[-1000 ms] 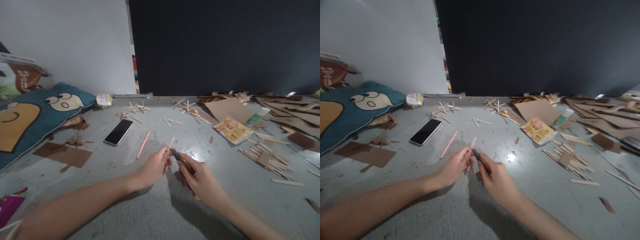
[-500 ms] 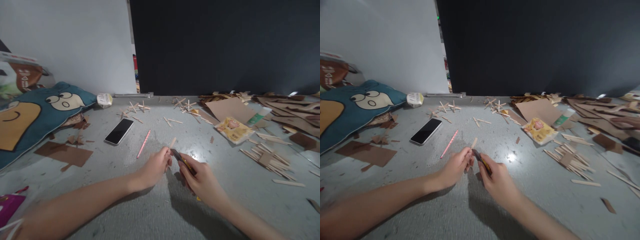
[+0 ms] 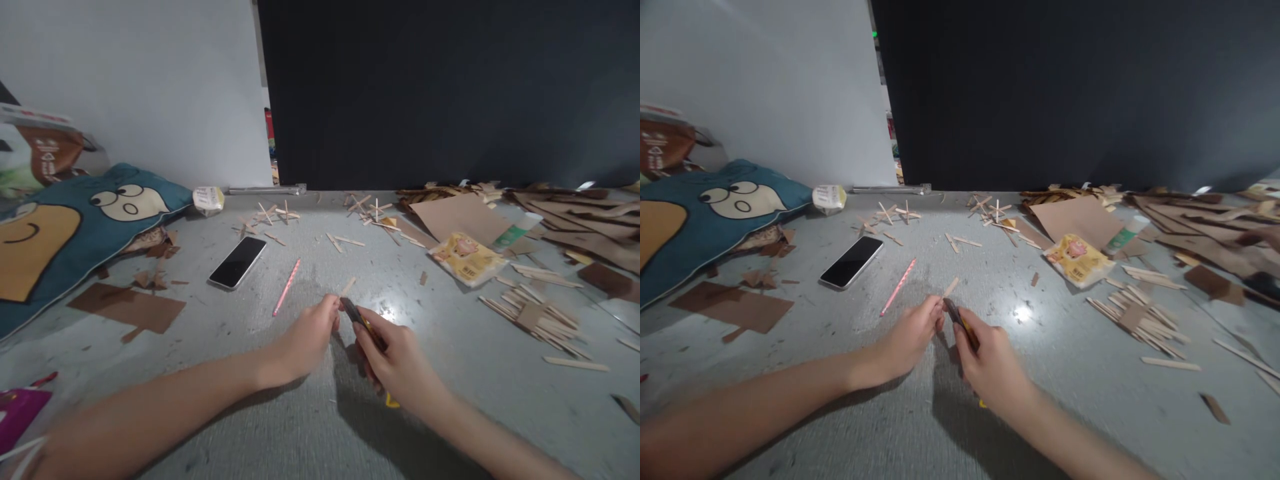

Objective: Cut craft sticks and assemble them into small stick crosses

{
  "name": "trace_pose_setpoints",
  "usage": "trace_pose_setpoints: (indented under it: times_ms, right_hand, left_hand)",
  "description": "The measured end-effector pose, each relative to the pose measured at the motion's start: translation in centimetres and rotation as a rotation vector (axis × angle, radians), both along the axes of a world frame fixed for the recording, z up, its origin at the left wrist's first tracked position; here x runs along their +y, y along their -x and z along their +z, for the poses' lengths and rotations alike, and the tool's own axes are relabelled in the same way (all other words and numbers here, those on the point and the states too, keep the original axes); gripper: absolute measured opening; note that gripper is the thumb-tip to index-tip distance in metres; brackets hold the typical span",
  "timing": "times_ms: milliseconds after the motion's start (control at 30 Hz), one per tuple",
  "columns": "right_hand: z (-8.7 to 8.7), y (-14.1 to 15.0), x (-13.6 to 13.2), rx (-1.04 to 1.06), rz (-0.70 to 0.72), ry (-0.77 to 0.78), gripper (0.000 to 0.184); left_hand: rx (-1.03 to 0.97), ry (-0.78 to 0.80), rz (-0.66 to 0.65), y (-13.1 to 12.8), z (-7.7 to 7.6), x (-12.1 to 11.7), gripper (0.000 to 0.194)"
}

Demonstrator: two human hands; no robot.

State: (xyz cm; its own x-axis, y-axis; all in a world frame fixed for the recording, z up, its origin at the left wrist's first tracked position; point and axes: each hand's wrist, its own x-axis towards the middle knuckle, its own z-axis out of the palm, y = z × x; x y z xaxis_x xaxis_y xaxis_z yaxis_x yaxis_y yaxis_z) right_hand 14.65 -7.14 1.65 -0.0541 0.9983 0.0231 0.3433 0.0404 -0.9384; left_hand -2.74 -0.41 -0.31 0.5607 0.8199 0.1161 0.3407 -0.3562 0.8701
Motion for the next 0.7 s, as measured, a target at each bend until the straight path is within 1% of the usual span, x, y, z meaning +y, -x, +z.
trace_pose_setpoints:
  times_ms: [67, 167, 300, 433, 567, 700]
  right_hand:
    - [-0.11, 0.26, 0.01, 0.059, -0.002, 0.055, 0.029]
    - [-0.05, 0.52, 0.01, 0.149, 0.001, 0.139, 0.038]
    - [0.12, 0.62, 0.06, 0.259, 0.019, 0.191, 0.047]
    - [0.16, 0.67, 0.19, 0.354, 0.022, 0.240, 0.052]
    - [0.25, 0.72, 0.37, 0.430, 0.015, 0.275, 0.057]
    - [0.36, 0.71, 0.45, 0.475, 0.019, 0.298, 0.056]
  left_hand:
    - [0.002, -0.006, 0.005, -0.02, -0.09, 0.03, 0.024]
    - [0.006, 0.012, 0.020, -0.15, -0.08, 0.04, 0.027]
    - [-0.012, 0.023, 0.034, -0.43, -0.05, 0.11, 0.033]
    - [-0.080, 0.103, 0.019, -0.66, -0.01, 0.27, 0.040]
    - [-0.121, 0.161, -0.001, -0.81, 0.40, 0.39, 0.041]
    - [-0.164, 0.233, -0.011, -0.93, 0.57, 0.52, 0.041]
